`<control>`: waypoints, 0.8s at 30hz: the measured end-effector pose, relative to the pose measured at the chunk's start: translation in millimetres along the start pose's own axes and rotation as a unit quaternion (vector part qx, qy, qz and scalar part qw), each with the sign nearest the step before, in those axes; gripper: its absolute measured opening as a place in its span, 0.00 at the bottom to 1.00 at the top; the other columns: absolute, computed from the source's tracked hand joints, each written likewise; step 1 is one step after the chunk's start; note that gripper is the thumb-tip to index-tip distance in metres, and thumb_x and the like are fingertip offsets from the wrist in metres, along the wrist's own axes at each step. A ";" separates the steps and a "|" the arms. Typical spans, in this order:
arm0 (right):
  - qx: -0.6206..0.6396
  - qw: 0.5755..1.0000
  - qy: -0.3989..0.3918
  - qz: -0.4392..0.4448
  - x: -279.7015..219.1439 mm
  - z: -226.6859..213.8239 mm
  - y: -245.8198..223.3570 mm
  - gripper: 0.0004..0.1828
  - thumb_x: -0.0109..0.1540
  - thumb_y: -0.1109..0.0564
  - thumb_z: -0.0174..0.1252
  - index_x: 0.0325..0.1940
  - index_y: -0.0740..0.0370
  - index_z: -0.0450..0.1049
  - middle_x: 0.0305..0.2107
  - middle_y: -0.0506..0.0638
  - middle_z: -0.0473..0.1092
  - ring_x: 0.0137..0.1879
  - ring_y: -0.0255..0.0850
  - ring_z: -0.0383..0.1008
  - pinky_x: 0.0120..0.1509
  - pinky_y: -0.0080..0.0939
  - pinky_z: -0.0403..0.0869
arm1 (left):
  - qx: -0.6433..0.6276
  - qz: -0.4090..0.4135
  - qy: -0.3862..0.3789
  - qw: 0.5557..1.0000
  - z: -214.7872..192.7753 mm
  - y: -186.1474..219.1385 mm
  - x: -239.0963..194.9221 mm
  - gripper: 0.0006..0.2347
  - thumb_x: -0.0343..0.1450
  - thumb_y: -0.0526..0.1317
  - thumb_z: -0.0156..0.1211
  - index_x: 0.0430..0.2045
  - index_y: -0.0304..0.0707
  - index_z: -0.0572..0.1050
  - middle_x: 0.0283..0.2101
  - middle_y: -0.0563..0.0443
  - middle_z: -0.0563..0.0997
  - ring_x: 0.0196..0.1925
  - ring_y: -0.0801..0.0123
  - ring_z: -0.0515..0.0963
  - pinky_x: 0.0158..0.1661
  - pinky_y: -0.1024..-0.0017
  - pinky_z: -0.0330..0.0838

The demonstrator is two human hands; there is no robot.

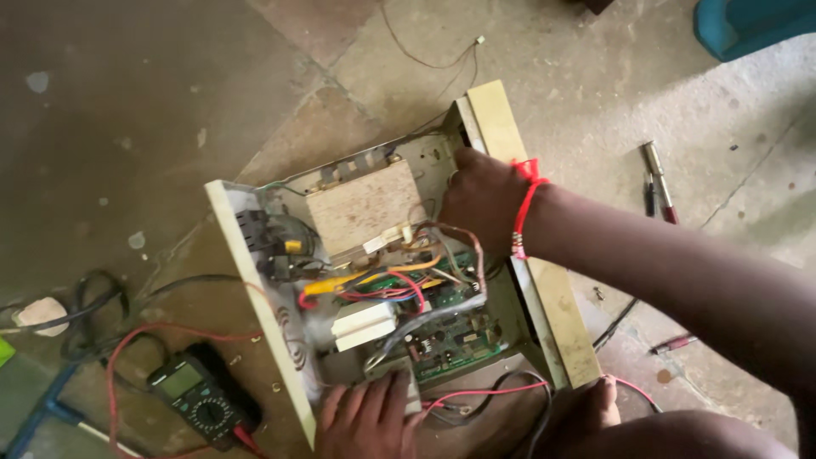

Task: The person sits on the floor and works on an open electronic device, likely a battery charger. They use a multimeter to test connections on the circuit board and a screwdriver to adjust components and wires inside the metal casing.

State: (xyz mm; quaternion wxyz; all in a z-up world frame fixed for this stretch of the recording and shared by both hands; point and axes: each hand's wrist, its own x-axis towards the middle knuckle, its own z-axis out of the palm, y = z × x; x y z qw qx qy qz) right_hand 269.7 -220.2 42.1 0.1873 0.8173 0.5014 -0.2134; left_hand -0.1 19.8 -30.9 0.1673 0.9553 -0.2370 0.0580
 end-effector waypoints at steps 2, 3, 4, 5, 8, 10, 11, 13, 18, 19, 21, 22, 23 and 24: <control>0.020 0.999 -0.033 0.011 2.0 -5.9 -0.7 0.07 0.56 0.47 0.61 0.27 0.47 0.77 0.27 0.45 0.77 0.39 0.44 0.78 0.52 0.47 0.67 | -0.006 0.017 0.012 1.000 1.1 -4.2 2.6 0.23 0.69 0.60 0.57 0.47 0.42 0.80 0.44 0.54 0.83 0.42 0.68 0.78 0.47 0.59 0.66; 0.025 0.998 -0.051 0.008 3.1 -9.1 -0.9 0.06 0.58 0.47 0.60 0.28 0.47 0.78 0.28 0.44 0.77 0.40 0.44 0.79 0.52 0.47 0.67 | -0.009 0.026 0.016 0.999 1.1 -6.3 4.1 0.23 0.70 0.60 0.56 0.47 0.41 0.80 0.43 0.54 0.83 0.40 0.69 0.79 0.46 0.61 0.66; 0.031 0.997 -0.070 0.004 3.8 -12.0 -0.8 0.06 0.59 0.48 0.59 0.30 0.47 0.78 0.29 0.44 0.78 0.41 0.43 0.79 0.53 0.48 0.67 | -0.009 0.032 0.011 0.999 0.3 -8.7 5.0 0.23 0.70 0.60 0.56 0.46 0.41 0.80 0.42 0.54 0.84 0.38 0.69 0.79 0.46 0.62 0.67; 0.036 0.995 -0.088 0.000 4.2 -14.2 -1.6 0.06 0.61 0.49 0.58 0.31 0.47 0.78 0.30 0.43 0.78 0.42 0.43 0.79 0.53 0.48 0.67 | -0.009 0.037 0.005 0.999 -1.4 -9.8 4.3 0.23 0.70 0.60 0.56 0.45 0.41 0.81 0.41 0.54 0.84 0.37 0.69 0.80 0.46 0.63 0.67; 0.053 0.988 -0.145 -0.022 4.5 -19.3 -1.0 0.06 0.61 0.47 0.60 0.35 0.47 0.78 0.33 0.44 0.78 0.45 0.43 0.78 0.55 0.48 0.66 | -0.008 0.029 0.012 0.999 -1.1 -9.2 5.2 0.23 0.70 0.59 0.55 0.43 0.41 0.82 0.40 0.53 0.85 0.37 0.71 0.81 0.44 0.65 0.66; 0.044 0.992 -0.120 -0.017 2.8 -20.5 -0.5 0.06 0.62 0.47 0.59 0.34 0.47 0.79 0.33 0.44 0.78 0.44 0.43 0.79 0.54 0.48 0.67 | -0.003 0.016 0.009 1.000 -0.5 -7.6 4.2 0.23 0.69 0.60 0.55 0.42 0.41 0.82 0.39 0.53 0.86 0.38 0.71 0.82 0.43 0.67 0.66; 0.039 0.993 -0.107 -0.015 2.3 -20.7 -1.1 0.07 0.62 0.47 0.59 0.34 0.47 0.80 0.33 0.44 0.78 0.44 0.43 0.79 0.53 0.47 0.67 | 0.000 0.010 -0.001 1.000 -1.8 -6.9 2.3 0.23 0.69 0.60 0.55 0.41 0.41 0.83 0.39 0.53 0.86 0.40 0.70 0.82 0.43 0.67 0.66; 0.042 0.994 -0.102 -0.010 1.7 -20.0 -2.4 0.06 0.62 0.48 0.59 0.34 0.46 0.80 0.32 0.42 0.79 0.44 0.43 0.79 0.53 0.47 0.67 | 0.014 0.003 0.010 1.000 -0.1 -5.6 1.1 0.22 0.68 0.60 0.54 0.40 0.42 0.83 0.39 0.54 0.86 0.41 0.70 0.83 0.44 0.66 0.65; 0.052 0.992 -0.116 -0.011 4.7 -17.5 -2.9 0.05 0.61 0.48 0.60 0.33 0.45 0.80 0.32 0.42 0.79 0.44 0.42 0.78 0.53 0.46 0.67 | 0.006 -0.037 0.014 0.999 3.1 -1.7 -0.3 0.23 0.67 0.61 0.56 0.38 0.43 0.84 0.37 0.56 0.86 0.40 0.72 0.82 0.45 0.67 0.63; 0.051 0.992 -0.118 -0.013 5.2 -17.3 -2.8 0.06 0.61 0.48 0.60 0.33 0.45 0.80 0.32 0.42 0.78 0.44 0.42 0.78 0.53 0.46 0.67 | 0.007 -0.036 0.008 0.999 2.2 -1.3 -0.8 0.23 0.67 0.61 0.56 0.39 0.43 0.84 0.38 0.56 0.86 0.40 0.72 0.82 0.45 0.67 0.63; 0.048 0.992 -0.116 -0.013 5.8 -16.8 -2.7 0.06 0.61 0.49 0.60 0.33 0.46 0.80 0.32 0.42 0.78 0.43 0.41 0.78 0.53 0.46 0.67 | 0.009 -0.035 -0.002 0.999 -0.1 -1.2 -1.1 0.23 0.67 0.61 0.57 0.40 0.44 0.84 0.38 0.57 0.86 0.40 0.72 0.82 0.45 0.68 0.62; 0.045 0.993 -0.112 -0.011 5.6 -16.3 -2.8 0.06 0.61 0.49 0.60 0.33 0.46 0.80 0.31 0.42 0.78 0.43 0.41 0.78 0.53 0.46 0.67 | 0.007 -0.038 -0.009 0.999 -1.9 -0.8 -1.5 0.23 0.67 0.61 0.57 0.40 0.44 0.83 0.39 0.57 0.86 0.40 0.73 0.82 0.45 0.67 0.63; 0.042 0.993 -0.109 -0.009 5.1 -15.7 -3.0 0.06 0.61 0.49 0.60 0.32 0.46 0.80 0.31 0.42 0.79 0.42 0.41 0.78 0.53 0.46 0.67 | 0.004 -0.041 -0.016 0.999 -3.9 -0.3 -1.9 0.23 0.66 0.61 0.57 0.41 0.44 0.83 0.39 0.57 0.86 0.41 0.73 0.82 0.46 0.66 0.63; 0.040 0.993 -0.109 -0.009 4.7 -15.0 -3.3 0.06 0.61 0.49 0.60 0.32 0.46 0.80 0.31 0.42 0.78 0.42 0.41 0.78 0.53 0.46 0.67 | 0.001 -0.044 -0.023 0.999 -5.2 0.3 -1.9 0.23 0.66 0.61 0.57 0.41 0.45 0.83 0.40 0.57 0.86 0.41 0.73 0.83 0.47 0.65 0.63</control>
